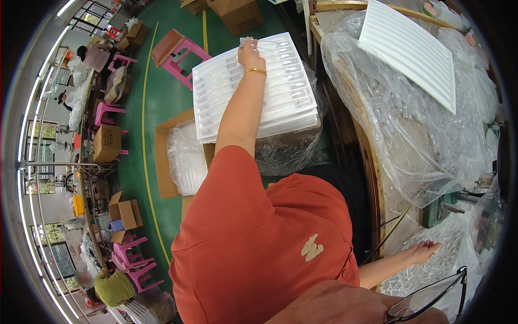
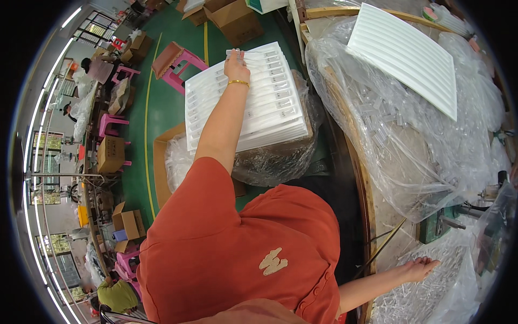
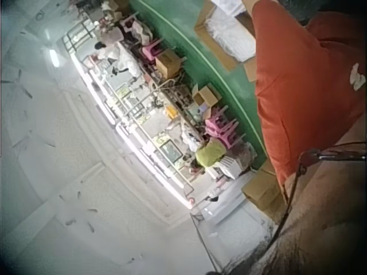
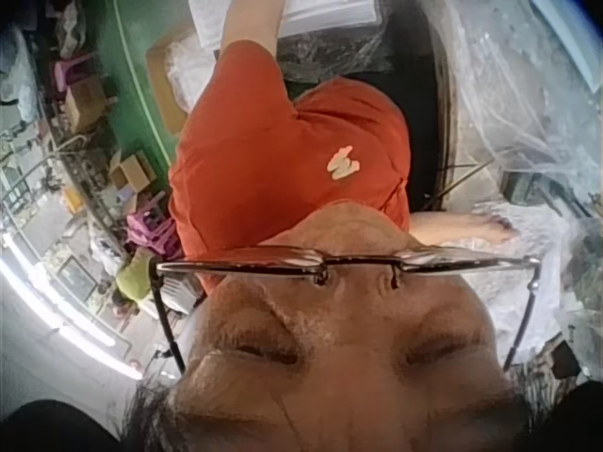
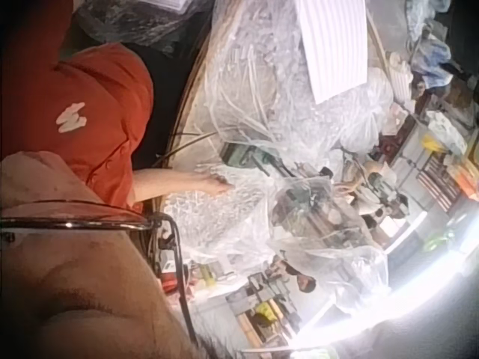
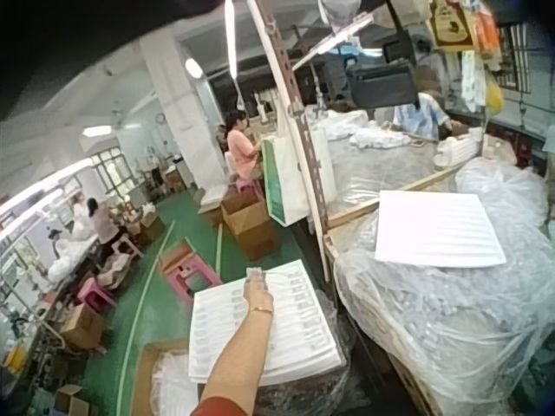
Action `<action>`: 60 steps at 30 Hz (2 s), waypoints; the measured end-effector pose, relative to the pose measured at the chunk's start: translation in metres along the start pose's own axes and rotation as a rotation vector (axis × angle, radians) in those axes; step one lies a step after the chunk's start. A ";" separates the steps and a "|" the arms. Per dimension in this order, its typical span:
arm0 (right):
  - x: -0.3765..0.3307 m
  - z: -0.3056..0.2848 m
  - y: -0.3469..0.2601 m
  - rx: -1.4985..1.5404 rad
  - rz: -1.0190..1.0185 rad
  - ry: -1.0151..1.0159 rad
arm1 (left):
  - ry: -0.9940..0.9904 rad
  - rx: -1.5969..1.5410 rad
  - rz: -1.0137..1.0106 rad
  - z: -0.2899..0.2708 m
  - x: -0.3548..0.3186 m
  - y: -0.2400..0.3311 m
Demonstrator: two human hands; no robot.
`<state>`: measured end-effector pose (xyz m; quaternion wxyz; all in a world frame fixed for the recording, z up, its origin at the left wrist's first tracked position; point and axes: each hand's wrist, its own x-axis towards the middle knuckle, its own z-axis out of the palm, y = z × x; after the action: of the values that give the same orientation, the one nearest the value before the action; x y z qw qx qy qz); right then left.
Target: The person assembles plastic dropper tubes by connecting plastic tips to clear tubes, then places the assembled components into slots in white plastic trays.
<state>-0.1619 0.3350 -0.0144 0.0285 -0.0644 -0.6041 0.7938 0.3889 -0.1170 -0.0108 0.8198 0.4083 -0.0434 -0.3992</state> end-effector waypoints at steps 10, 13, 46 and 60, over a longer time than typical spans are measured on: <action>0.004 -0.003 0.002 0.028 0.027 -0.043 | 0.090 0.097 -0.008 -0.013 -0.007 0.014; 0.007 -0.005 0.003 0.045 0.042 -0.051 | 0.050 0.204 0.068 -0.020 0.001 0.016; 0.006 0.000 0.008 0.021 0.001 -0.063 | -0.489 1.581 0.955 -0.062 0.032 0.047; 0.023 -0.022 0.014 -0.232 -0.099 -0.014 | -0.160 2.126 0.395 -0.033 0.045 -0.010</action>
<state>-0.1814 0.3550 -0.0349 0.0561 -0.0317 -0.6944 0.7167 0.4268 -0.1305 -0.0511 0.0908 0.8683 -0.4857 -0.0436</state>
